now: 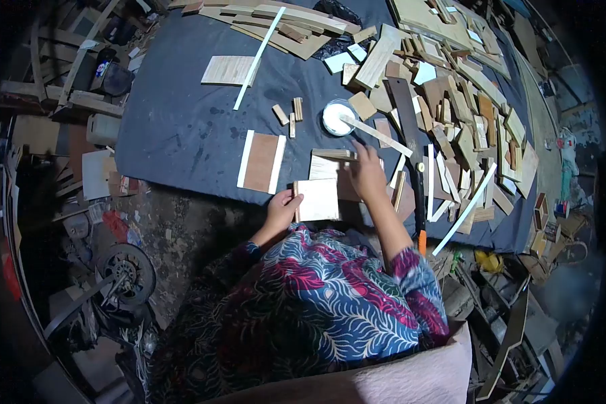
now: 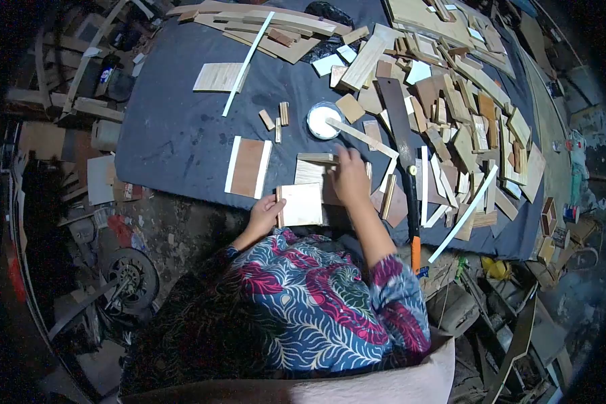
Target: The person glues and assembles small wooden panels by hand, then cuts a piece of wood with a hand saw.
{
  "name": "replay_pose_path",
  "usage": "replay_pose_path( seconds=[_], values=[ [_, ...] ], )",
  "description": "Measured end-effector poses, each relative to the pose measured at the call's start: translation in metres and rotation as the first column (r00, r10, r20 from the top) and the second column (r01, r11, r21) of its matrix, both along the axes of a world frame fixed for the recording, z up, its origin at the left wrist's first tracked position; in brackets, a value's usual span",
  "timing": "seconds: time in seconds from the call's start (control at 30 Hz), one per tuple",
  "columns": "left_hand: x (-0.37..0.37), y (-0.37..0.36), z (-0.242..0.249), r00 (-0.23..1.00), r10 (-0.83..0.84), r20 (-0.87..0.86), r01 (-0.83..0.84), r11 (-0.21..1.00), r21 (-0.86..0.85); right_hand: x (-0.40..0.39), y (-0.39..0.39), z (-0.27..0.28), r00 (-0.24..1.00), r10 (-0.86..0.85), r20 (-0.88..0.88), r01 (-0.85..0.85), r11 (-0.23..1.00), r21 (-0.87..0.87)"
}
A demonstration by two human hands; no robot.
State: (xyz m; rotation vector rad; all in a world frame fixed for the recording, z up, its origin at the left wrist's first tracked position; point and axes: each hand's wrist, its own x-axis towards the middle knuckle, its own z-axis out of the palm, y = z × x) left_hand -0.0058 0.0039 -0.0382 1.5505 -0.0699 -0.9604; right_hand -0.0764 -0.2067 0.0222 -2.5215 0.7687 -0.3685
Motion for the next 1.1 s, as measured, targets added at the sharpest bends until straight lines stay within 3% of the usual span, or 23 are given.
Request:
replay_pose_path(
  seconds=[0.03, 0.17, 0.27, 0.37, 0.43, 0.47, 0.5, 0.53, 0.57, 0.6, 0.7, 0.77, 0.8, 0.87, 0.9, 1.0, 1.1],
  values=[
    [0.000, 0.000, 0.003, 0.999, 0.028, -0.047, -0.029, 0.999, -0.035, 0.007, -0.004, -0.008, 0.993, 0.053, -0.107, -0.050, 0.998, 0.023],
    [0.001, -0.006, 0.014, 0.986, 0.126, -0.108, -0.130, 0.991, -0.033, 0.020, -0.015, -0.027, 0.980, 0.126, -0.157, -0.137, 0.988, -0.065],
    [-0.001, -0.003, 0.024, 0.964, 0.209, -0.163, -0.218, 0.975, -0.041, 0.012, -0.005, -0.020, 0.988, 0.152, 0.002, -0.151, 0.985, -0.088],
    [-0.005, 0.003, 0.014, 0.954, 0.227, -0.196, -0.247, 0.965, -0.084, -0.010, 0.009, 0.037, 0.993, 0.103, 0.052, -0.099, 0.992, -0.081],
    [-0.006, 0.005, 0.011, 0.948, 0.240, -0.209, -0.266, 0.958, -0.108, -0.036, 0.004, 0.052, 0.977, -0.129, 0.168, 0.120, 0.991, 0.059],
    [-0.006, 0.003, 0.013, 0.954, 0.228, -0.196, -0.250, 0.964, -0.094, -0.058, -0.013, 0.033, 0.952, -0.236, 0.197, 0.214, 0.968, 0.129],
    [-0.006, 0.002, 0.013, 0.959, 0.219, -0.181, -0.236, 0.969, -0.079, -0.080, -0.035, 0.014, 0.915, -0.340, 0.217, 0.299, 0.933, 0.202],
    [-0.007, 0.000, 0.011, 0.962, 0.227, -0.154, -0.241, 0.967, -0.080, -0.091, -0.046, 0.019, 0.826, -0.443, 0.350, 0.376, 0.894, 0.244],
    [-0.007, -0.001, 0.010, 0.961, 0.230, -0.151, -0.246, 0.964, -0.099, -0.114, -0.069, 0.008, 0.851, -0.492, 0.184, 0.487, 0.870, 0.077],
    [-0.009, -0.001, 0.007, 0.966, 0.224, -0.127, -0.238, 0.966, -0.104, -0.123, -0.073, 0.021, 0.788, -0.609, 0.093, 0.607, 0.793, 0.053],
    [-0.008, -0.002, 0.008, 0.979, 0.181, -0.095, -0.189, 0.978, -0.084, -0.152, -0.103, -0.005, 0.754, -0.650, 0.094, 0.657, 0.748, -0.098],
    [-0.007, -0.001, -0.002, 0.979, 0.175, -0.107, -0.186, 0.977, -0.105, -0.148, -0.098, -0.008, 0.785, -0.536, 0.311, 0.620, 0.668, -0.413],
    [-0.005, 0.001, -0.005, 0.981, 0.158, -0.114, -0.172, 0.977, -0.125, -0.143, -0.091, -0.006, 0.782, -0.540, 0.312, 0.624, 0.667, -0.408],
    [-0.002, 0.002, 0.004, 0.977, 0.155, -0.147, -0.170, 0.980, -0.102, -0.125, -0.067, 0.001, 0.877, -0.399, 0.268, 0.466, 0.842, -0.273],
    [-0.002, 0.003, 0.009, 0.971, 0.157, -0.182, -0.173, 0.982, -0.080, -0.109, -0.051, 0.013, 0.938, -0.275, 0.210, 0.295, 0.953, -0.070],
    [-0.001, 0.005, 0.019, 0.944, 0.155, -0.293, -0.200, 0.971, -0.129, -0.074, -0.014, -0.002, 0.993, 0.120, -0.012, -0.120, 0.992, -0.040],
    [0.002, 0.007, 0.045, 0.918, 0.068, -0.391, -0.167, 0.960, -0.225, -0.041, -0.005, -0.010, 0.934, 0.283, -0.217, -0.308, 0.947, -0.091]
  ],
)
